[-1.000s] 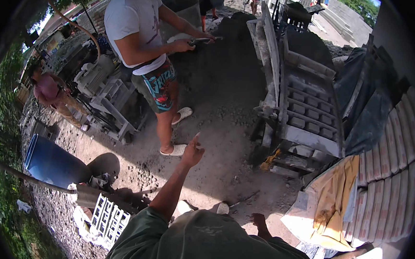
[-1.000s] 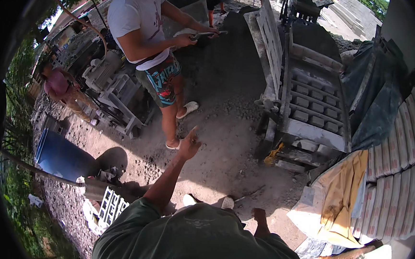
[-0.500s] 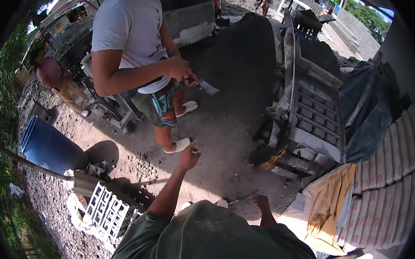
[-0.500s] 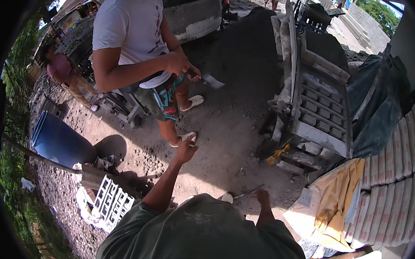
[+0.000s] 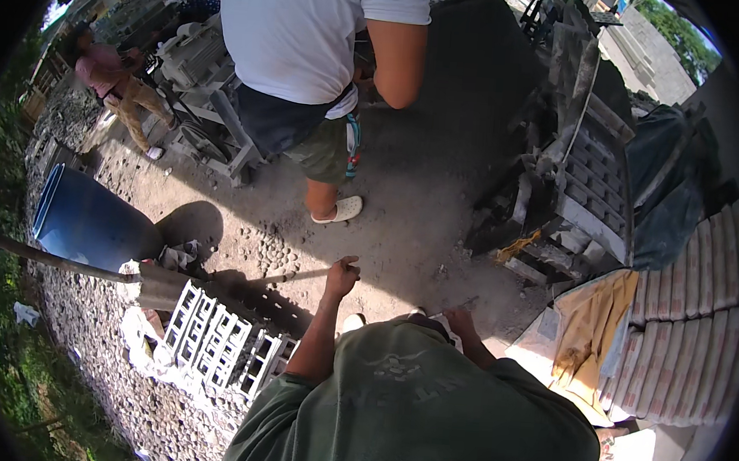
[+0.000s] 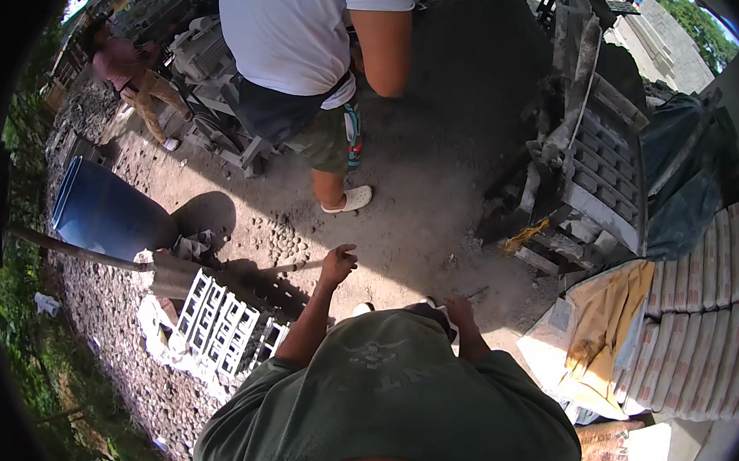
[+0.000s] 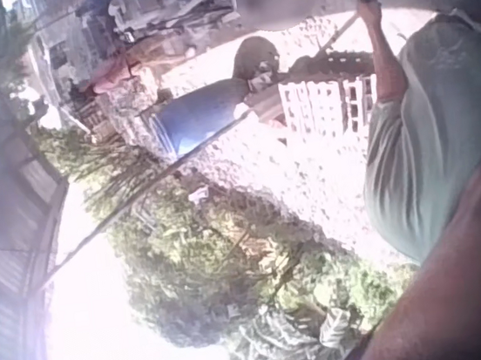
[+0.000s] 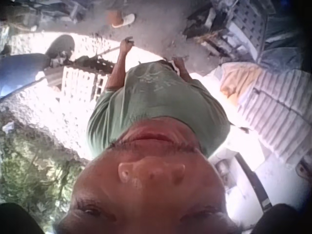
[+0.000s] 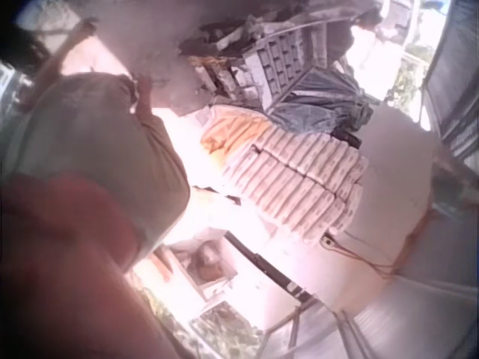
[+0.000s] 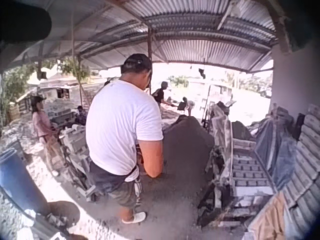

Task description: The person levels wet concrete in a brick mold with a scraper, picks up a hammer, and repeatedly taps the metal mold frame with the hammer.

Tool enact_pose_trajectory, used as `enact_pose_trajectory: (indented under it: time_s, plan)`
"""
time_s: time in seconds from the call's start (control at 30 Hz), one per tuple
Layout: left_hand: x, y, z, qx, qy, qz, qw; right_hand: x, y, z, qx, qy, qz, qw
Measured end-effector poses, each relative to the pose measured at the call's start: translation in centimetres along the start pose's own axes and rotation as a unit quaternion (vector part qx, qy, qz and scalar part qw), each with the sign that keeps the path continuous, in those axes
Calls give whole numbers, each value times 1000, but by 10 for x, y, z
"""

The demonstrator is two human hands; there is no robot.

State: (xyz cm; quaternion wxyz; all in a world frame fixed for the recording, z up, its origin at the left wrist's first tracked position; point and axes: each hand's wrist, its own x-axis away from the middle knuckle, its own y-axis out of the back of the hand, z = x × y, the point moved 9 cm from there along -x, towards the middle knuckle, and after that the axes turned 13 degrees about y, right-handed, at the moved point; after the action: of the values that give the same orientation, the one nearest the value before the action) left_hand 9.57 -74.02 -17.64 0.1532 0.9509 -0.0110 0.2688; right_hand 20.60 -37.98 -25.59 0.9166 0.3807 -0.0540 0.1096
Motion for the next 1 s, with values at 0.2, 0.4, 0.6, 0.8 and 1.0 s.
enact_pose_trajectory:
  time_s: [0.2, 0.4, 0.6, 0.8, 1.0]
  plan:
    - [-1, -35, 38, -37, 43, 87, 995, 12, 48, 10, -26, -91, -106, 990]
    - [-4, -6, 159, -135, 115, 67, 982, 19, 50, 10, 113, -63, -101, 986]
    - [8, 9, 211, -379, 2, 44, 924, 63, 36, -73, 110, -43, -103, 988]
    - [15, -19, 182, -430, -24, 29, 902, 24, 72, -98, 72, 0, -119, 990]
    - [-19, -133, 79, -212, 61, 23, 975, -27, 130, -161, 97, -33, -127, 987]
